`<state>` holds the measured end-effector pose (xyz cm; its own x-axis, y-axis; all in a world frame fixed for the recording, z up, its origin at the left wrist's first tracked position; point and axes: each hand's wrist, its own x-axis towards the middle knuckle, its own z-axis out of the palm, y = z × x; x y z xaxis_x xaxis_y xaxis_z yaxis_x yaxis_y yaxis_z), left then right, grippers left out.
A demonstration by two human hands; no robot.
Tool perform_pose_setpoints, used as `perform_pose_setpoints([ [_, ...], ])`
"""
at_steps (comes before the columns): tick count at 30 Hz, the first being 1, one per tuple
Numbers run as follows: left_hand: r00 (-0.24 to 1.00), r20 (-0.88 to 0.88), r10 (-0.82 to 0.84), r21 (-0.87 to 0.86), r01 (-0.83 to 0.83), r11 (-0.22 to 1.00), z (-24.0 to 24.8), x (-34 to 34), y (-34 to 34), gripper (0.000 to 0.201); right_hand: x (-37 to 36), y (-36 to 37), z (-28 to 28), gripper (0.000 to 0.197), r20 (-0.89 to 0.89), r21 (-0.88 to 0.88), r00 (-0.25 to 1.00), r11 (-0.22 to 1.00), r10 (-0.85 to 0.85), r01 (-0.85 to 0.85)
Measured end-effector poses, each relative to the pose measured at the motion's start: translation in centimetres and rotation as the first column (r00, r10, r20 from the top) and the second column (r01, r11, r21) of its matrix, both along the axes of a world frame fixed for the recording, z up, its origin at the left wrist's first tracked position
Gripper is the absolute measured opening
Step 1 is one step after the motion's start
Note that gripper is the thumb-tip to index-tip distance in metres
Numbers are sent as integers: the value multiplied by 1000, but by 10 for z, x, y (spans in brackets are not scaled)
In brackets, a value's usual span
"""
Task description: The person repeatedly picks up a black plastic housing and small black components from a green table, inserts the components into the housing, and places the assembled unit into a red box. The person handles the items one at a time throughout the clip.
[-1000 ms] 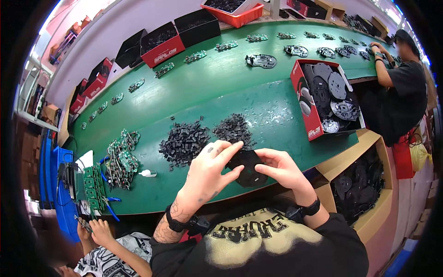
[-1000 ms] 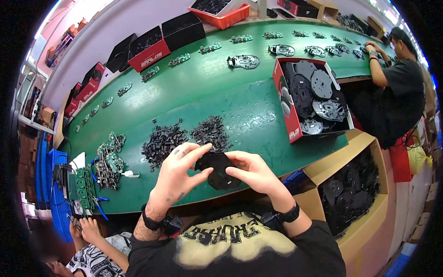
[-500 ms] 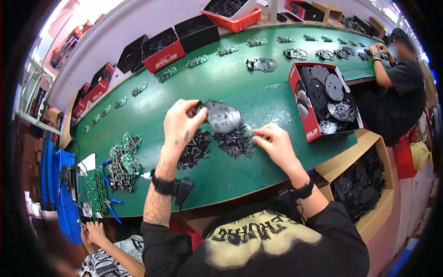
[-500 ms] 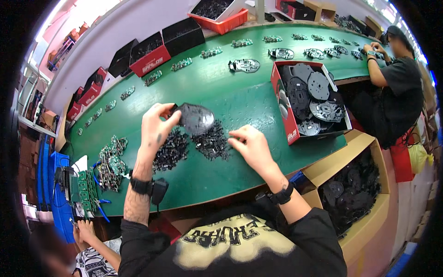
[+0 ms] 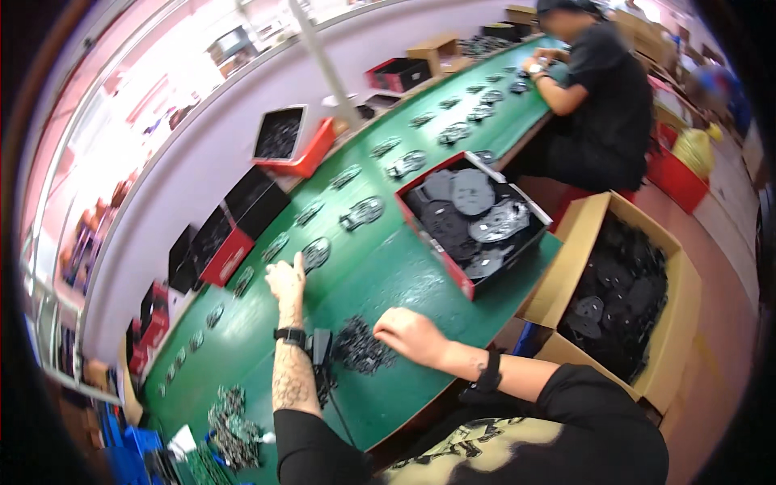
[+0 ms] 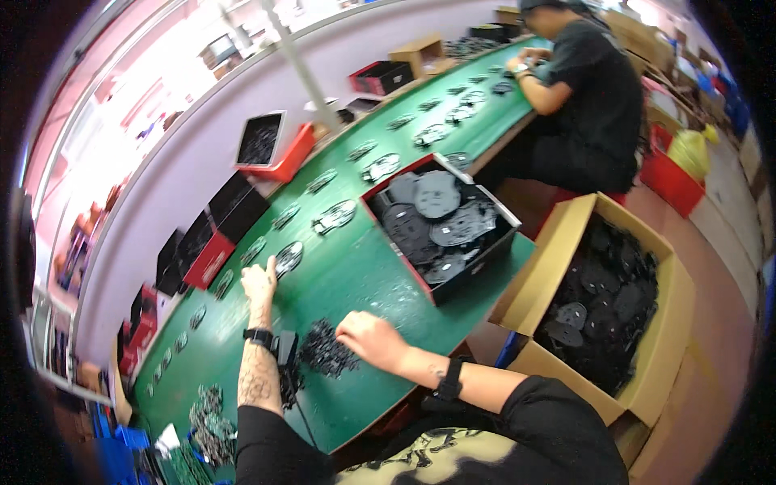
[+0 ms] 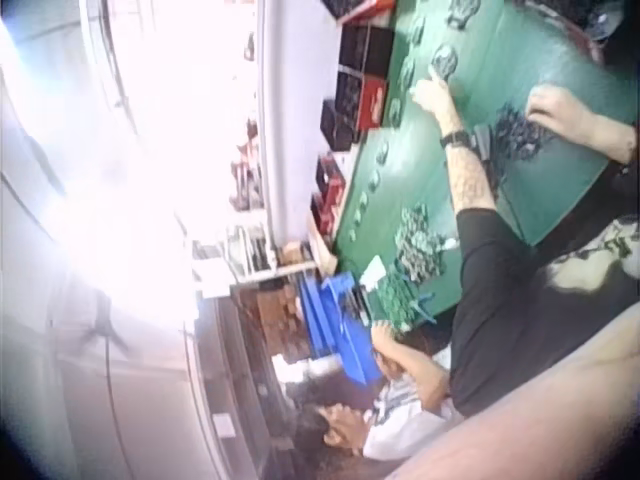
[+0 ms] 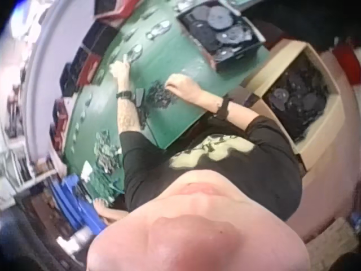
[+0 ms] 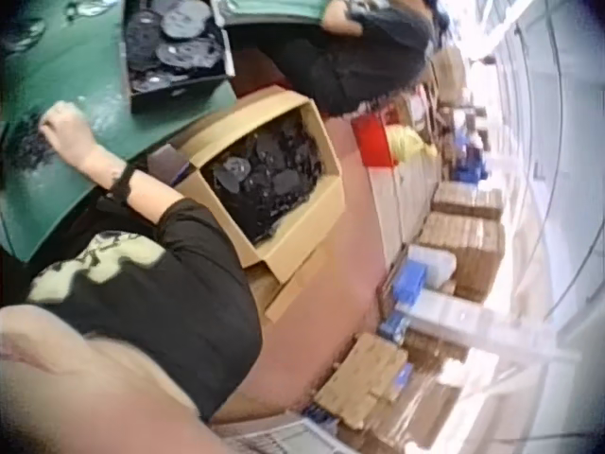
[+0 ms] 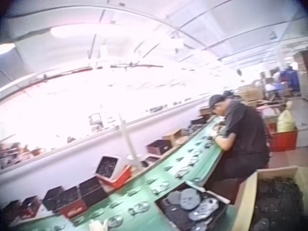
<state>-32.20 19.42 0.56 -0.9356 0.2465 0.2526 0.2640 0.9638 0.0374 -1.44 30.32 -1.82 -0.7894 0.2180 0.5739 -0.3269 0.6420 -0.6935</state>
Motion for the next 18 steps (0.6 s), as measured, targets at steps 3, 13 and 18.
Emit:
perform_pose_setpoints([
  [3, 889, -274, -366, 181, 422, 888, 30, 35, 64, 65, 1, 0, -8, 10, -30, -28, 999, 999, 37, -38],
  [13, 382, 27, -924, 115, 917, 382, 121, 151, 298, 40, 6, 3, -18, 13, -46, -77, 996, 994, 70, -73],
  [18, 311, 145, -939, 121, 937, 328, 81, 108, 371, 45, 6, 10, -12, 11, 9, -155, 994, 982, 107, -104],
])
